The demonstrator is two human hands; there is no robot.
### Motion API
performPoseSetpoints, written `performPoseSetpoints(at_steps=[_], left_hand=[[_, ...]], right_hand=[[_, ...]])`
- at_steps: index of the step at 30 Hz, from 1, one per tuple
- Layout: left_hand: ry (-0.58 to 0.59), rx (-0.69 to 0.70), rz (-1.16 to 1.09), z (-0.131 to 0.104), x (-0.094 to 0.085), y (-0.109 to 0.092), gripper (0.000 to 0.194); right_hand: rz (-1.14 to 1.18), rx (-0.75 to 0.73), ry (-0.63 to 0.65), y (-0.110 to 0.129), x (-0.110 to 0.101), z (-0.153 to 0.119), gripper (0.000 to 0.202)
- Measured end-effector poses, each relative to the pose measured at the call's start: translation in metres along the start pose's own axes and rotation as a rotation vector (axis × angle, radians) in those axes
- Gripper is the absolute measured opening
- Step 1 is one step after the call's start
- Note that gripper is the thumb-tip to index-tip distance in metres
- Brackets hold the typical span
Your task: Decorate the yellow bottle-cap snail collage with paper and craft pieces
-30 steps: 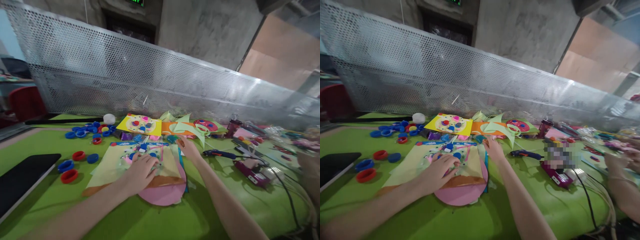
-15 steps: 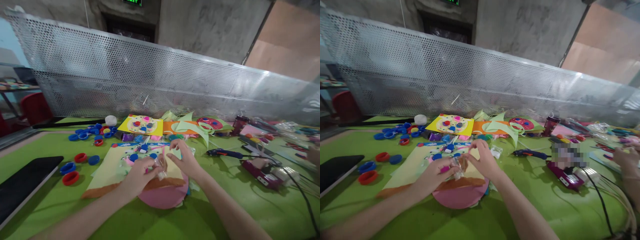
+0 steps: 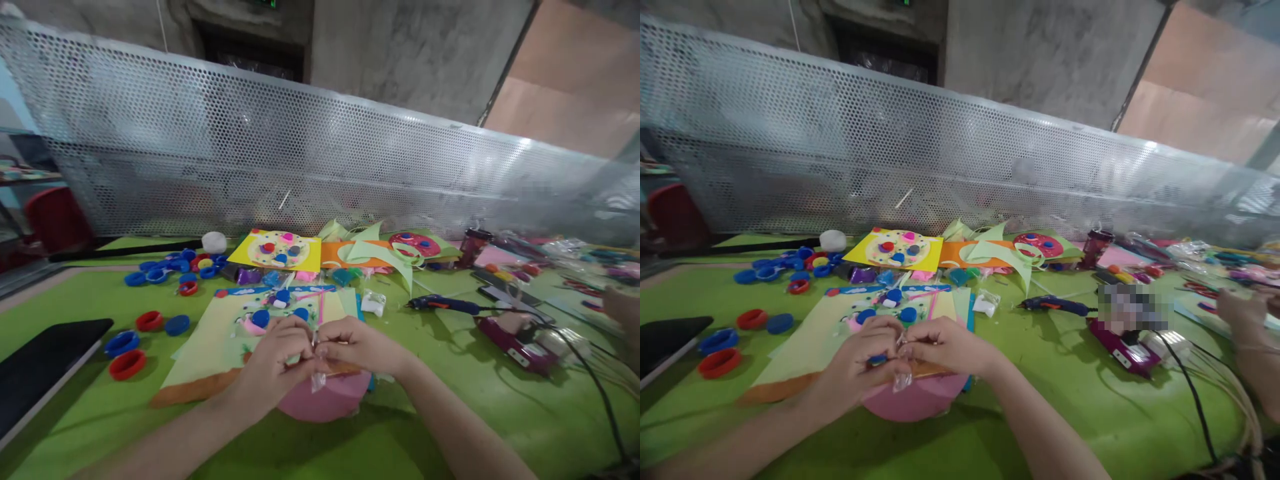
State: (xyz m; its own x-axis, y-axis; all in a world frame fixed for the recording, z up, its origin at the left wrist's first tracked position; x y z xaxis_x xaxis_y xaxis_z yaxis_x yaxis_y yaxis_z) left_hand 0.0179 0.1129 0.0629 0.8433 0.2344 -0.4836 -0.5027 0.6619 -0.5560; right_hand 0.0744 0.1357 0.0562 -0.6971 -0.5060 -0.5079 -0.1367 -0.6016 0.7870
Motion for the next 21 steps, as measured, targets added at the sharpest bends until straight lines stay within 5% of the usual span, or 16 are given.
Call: performPoseSetpoints(at_steps=[4,8,13,17,21], left_hand=[[-0.067,-0.075,0.095,0.008,-0.010,0.009,0.034],[-0.097,-0.126,0.179,0.010,-0.013,0.020,0.031],[-0.122,0.045,0.238,0.010,-0.018,0.007,0.026],[-0.112,0.177,0.433,0.006,-0.018,0.001,0.073],[0.066,0.030,0.453,0.001,-0.004,0.025,0.048]], right_hand=[[-0.334,-0.134,-0.248,0.002,-0.028,0.003,0.027],[-0.410,-0.147,-0.434,0.002,-0.038,0.003,0.016],[-0.259,-0.118,-0.431,-0.002,-0.032,0.002,0.013],[-0.063,-0.075,-0.453,-0.010,-0.035,0.002,0.010],[0.092,0.007,-0.467,-0.018,-0.039,0.003,0.002]])
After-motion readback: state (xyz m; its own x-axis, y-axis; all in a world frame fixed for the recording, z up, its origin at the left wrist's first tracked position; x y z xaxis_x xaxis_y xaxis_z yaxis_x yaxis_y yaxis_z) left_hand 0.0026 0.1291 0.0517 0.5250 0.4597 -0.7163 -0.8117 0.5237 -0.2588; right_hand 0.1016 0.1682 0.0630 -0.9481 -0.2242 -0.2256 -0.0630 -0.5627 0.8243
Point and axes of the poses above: each hand's wrist, its own z-axis towards the middle knuckle, its own x-axis out of the palm, y = z × x, the point moved 10 cm from there along z, towards the middle knuckle, and after that the axes turned 13 degrees about -y, right-handed, at the moved point
